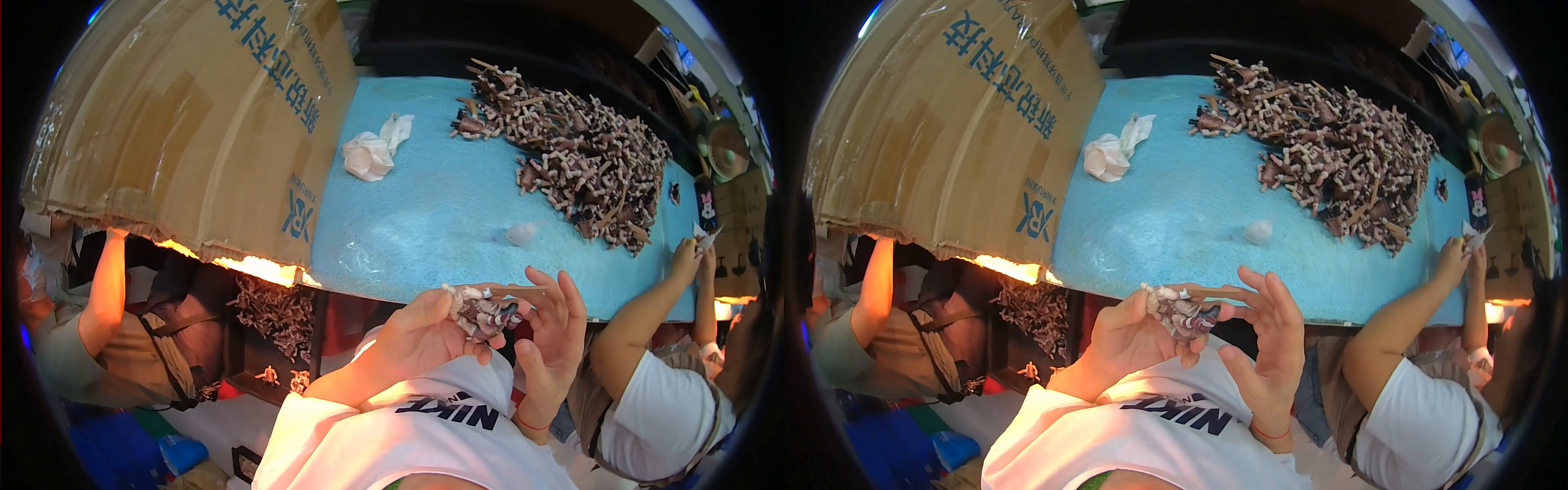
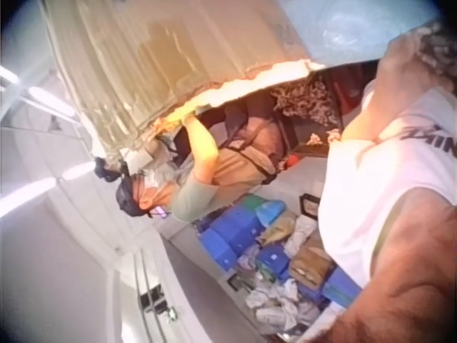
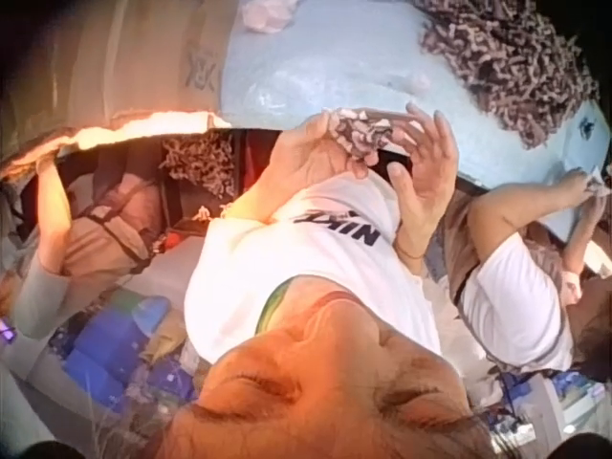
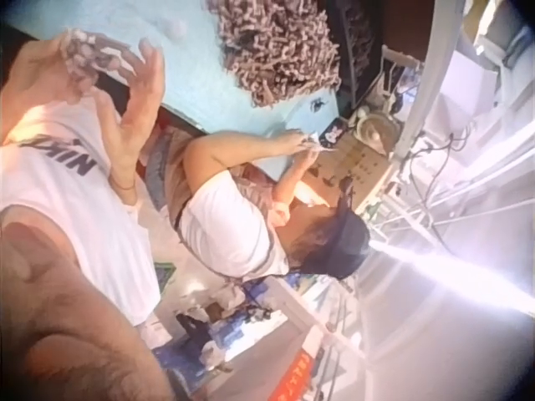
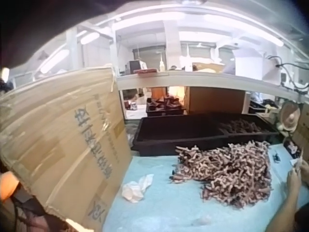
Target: The person applies glue from a bottle to small plastic figurine parts and assembles them by hand at a workbench.
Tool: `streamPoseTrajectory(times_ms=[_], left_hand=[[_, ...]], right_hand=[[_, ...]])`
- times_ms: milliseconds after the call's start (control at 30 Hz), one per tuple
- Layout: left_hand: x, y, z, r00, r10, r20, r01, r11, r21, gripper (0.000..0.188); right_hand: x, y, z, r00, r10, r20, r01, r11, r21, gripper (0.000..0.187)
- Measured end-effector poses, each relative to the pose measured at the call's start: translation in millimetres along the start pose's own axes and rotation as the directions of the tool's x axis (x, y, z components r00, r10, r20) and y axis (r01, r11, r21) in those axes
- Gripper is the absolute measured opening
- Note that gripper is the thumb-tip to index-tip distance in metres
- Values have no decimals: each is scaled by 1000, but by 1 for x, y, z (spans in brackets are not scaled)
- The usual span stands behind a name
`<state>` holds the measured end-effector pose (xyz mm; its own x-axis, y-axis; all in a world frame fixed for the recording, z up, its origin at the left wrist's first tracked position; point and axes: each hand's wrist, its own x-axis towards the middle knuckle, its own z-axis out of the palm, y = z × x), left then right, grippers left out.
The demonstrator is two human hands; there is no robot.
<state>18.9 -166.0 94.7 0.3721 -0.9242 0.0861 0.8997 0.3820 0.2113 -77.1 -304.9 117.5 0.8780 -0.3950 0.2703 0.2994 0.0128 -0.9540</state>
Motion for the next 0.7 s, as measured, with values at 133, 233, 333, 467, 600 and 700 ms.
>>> streamPoseTrajectory(times_ms=[133,233,333,467,600,700], left_hand=[[-1,2,-2,999,-36,-17,34,997,-68,62],[-3,2,-2,998,-60,-11,58,993,-99,61],[-3,1,-4,997,-68,32,71,992,-108,62],[-7,4,-7,993,-63,104,75,990,-118,64],[-21,8,-8,999,-14,38,18,993,-116,63],[-36,21,-10,998,0,-57,-2,999,-44,64]], right_hand=[[-1,1,2,1000,23,-18,-23,1000,-16,72],[-3,2,2,999,33,-25,-33,999,17,71],[-4,1,2,999,43,-26,-43,999,9,69],[-5,2,6,998,55,-44,-56,998,-13,68],[-6,6,9,996,72,-45,-74,997,-28,66],[-6,3,13,997,69,-45,-72,994,-78,64]])
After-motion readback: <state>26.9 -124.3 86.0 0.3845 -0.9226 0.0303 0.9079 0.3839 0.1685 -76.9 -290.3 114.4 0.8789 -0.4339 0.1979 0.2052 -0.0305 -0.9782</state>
